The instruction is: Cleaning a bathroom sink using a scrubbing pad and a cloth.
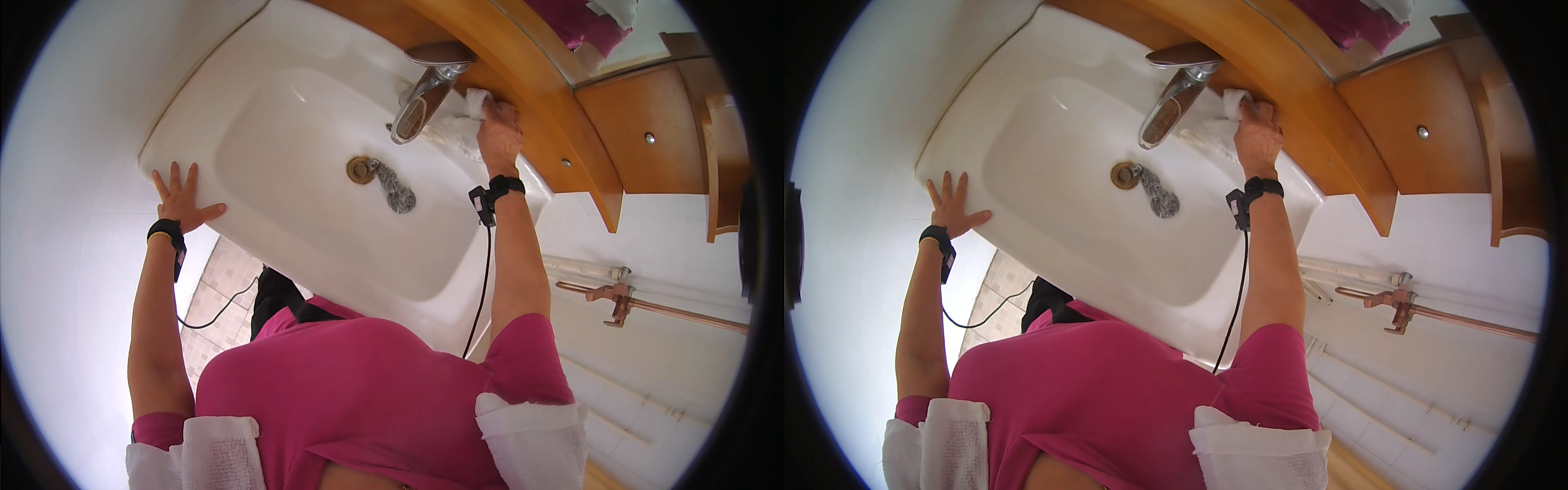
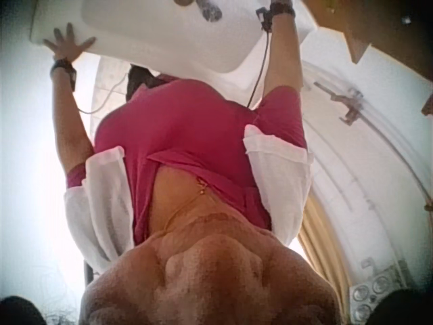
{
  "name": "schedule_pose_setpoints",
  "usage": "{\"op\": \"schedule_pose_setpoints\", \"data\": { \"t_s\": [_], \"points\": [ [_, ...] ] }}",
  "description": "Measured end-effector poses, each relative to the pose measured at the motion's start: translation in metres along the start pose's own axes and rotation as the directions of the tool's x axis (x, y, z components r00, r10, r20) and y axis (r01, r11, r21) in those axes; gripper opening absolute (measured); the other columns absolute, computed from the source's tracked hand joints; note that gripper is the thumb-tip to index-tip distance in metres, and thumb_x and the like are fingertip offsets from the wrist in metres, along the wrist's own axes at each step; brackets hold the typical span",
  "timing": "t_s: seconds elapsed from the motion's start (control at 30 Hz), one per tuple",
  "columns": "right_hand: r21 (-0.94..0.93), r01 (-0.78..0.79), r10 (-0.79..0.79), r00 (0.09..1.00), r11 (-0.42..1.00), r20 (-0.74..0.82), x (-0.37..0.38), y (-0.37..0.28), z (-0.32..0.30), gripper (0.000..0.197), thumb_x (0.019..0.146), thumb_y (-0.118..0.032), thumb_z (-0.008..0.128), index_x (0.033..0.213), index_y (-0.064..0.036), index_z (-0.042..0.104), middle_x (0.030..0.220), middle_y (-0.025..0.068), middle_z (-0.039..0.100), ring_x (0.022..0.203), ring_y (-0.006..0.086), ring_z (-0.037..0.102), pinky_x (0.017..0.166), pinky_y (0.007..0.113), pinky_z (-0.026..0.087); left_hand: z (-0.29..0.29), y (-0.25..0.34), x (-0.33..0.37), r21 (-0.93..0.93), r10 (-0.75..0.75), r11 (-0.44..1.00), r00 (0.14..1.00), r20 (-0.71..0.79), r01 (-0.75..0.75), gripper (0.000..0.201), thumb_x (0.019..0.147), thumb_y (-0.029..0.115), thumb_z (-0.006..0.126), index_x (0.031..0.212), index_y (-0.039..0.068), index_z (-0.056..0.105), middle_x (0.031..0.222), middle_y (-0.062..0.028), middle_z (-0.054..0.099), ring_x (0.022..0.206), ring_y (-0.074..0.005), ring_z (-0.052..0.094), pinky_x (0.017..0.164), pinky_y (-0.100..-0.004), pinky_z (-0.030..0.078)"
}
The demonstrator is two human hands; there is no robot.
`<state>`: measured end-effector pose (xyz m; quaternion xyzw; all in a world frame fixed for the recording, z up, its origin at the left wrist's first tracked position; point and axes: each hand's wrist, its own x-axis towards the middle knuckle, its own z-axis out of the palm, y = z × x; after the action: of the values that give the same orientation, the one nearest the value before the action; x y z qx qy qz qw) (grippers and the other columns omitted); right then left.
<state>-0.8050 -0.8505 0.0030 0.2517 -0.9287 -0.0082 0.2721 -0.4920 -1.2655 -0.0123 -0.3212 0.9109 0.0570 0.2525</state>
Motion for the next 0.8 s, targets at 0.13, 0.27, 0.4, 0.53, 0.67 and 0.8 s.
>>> {"op": "schedule_pose_setpoints", "data": {
  "t_s": [0.13,0.27,0.4,0.53,0.67,0.8],
  "points": [
    [0.084,-0.001,0.032,0.927,0.996,-0.375,0.023,-0.006,-0.014,0.035,0.068,-0.007,0.062,0.102,-0.0142,0.061,0.096,0.0118,0.063,0.086,0.0319,0.060,0.068,0.040,0.050,0.010,-0.009,0.007,-0.035,0.026,0.999,0.999,-0.042,-0.028,0.106,0.060,0.060,0.070,0.143,0.018,0.019,0.150,-0.0162,0.002,0.133,-0.0431,-0.019,0.099,-0.0610,0.028],
    [0.213,-0.147,0.222,0.892,0.966,-0.393,0.038,-0.025,-0.014,0.031,0.068,-0.008,0.063,0.099,-0.0129,0.061,0.090,0.0129,0.064,0.081,0.0324,0.061,0.066,0.039,0.050,0.009,-0.007,0.006,-0.042,0.007,0.999,0.999,-0.051,-0.009,0.106,0.060,0.059,0.071,0.143,0.018,0.020,0.150,-0.0161,0.002,0.133,-0.0431,-0.019,0.099,-0.0612,0.028],
    [0.084,-0.092,0.114,0.941,0.992,-0.318,0.039,-0.040,0.004,0.026,0.068,-0.010,0.064,0.093,-0.0145,0.062,0.097,0.0097,0.060,0.086,0.0314,0.059,0.061,0.040,0.051,-0.001,0.002,0.001,-0.017,-0.004,1.000,1.000,-0.019,0.003,0.104,0.061,0.053,0.072,0.143,0.015,0.020,0.149,-0.0182,0.005,0.132,-0.0461,-0.018,0.102,-0.0545,0.030],
    [0.097,-0.105,0.114,0.988,0.990,-0.100,0.016,-0.043,0.031,0.026,0.067,-0.010,0.065,0.093,-0.0164,0.062,0.100,0.0061,0.053,0.094,0.0299,0.056,0.063,0.042,0.053,-0.001,0.002,0.001,-0.027,0.001,1.000,1.000,-0.021,-0.002,0.104,0.061,0.053,0.073,0.143,0.016,0.020,0.149,-0.0180,0.005,0.132,-0.0459,-0.018,0.102,-0.0541,0.030],
    [0.051,-0.089,0.090,0.995,0.995,-0.034,0.004,-0.034,0.035,0.027,0.067,-0.011,0.065,0.093,-0.0169,0.062,0.097,0.0071,0.054,0.093,0.0303,0.056,0.066,0.042,0.052,0.004,0.000,0.004,-0.014,0.003,1.000,0.999,-0.032,-0.003,0.104,0.061,0.053,0.073,0.143,0.016,0.020,0.149,-0.0181,0.005,0.132,-0.0460,-0.017,0.102,-0.0537,0.030],
    [0.057,-0.114,0.119,0.987,0.992,-0.104,0.005,-0.006,0.011,0.030,0.065,-0.015,0.067,0.095,-0.0186,0.062,0.096,0.0079,0.056,0.093,0.0291,0.057,0.065,0.041,0.052,0.012,-0.009,0.008,-0.037,-0.001,0.999,0.999,-0.046,-0.001,0.107,0.059,0.060,0.071,0.143,0.019,0.019,0.150,-0.0152,0.003,0.133,-0.0414,-0.020,0.099,-0.0585,0.029]
  ]
}}
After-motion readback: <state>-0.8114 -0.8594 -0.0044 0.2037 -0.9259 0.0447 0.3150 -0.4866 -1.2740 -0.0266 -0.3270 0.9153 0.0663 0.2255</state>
